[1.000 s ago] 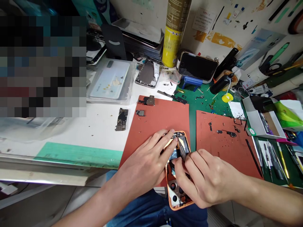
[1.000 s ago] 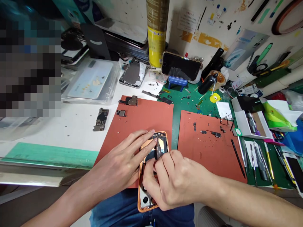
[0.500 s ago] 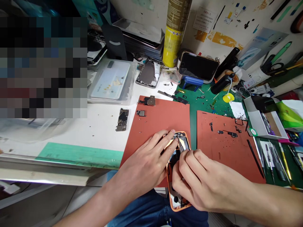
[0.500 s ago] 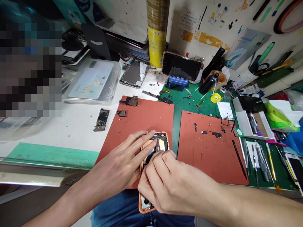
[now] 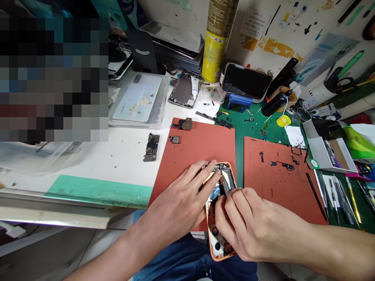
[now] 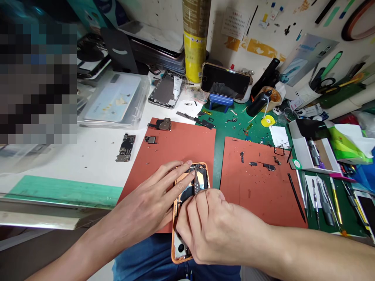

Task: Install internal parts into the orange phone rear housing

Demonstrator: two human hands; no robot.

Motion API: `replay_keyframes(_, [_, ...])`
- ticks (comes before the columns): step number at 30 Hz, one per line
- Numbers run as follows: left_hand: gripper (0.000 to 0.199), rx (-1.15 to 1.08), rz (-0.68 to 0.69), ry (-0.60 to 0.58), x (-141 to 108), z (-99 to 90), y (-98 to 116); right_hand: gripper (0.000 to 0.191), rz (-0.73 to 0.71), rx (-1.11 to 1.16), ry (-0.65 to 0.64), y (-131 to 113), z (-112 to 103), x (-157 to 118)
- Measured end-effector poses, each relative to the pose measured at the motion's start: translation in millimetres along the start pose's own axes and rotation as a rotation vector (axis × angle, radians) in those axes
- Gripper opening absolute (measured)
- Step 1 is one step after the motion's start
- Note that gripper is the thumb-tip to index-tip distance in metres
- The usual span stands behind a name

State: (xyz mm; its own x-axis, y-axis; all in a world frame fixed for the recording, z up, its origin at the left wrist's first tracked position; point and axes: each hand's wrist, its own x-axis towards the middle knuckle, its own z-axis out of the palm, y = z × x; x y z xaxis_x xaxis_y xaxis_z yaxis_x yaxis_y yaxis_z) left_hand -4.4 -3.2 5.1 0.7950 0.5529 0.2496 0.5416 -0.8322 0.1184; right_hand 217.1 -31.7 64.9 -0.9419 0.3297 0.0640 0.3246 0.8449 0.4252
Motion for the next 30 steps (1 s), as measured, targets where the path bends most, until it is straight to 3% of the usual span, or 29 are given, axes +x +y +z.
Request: replay_keyframes(30, [0.047,-0.025,0.0,0.029,-1.7,4.3,-0.6,0.032,-0.012,0.06,0.115,7.3,4.6,4.3])
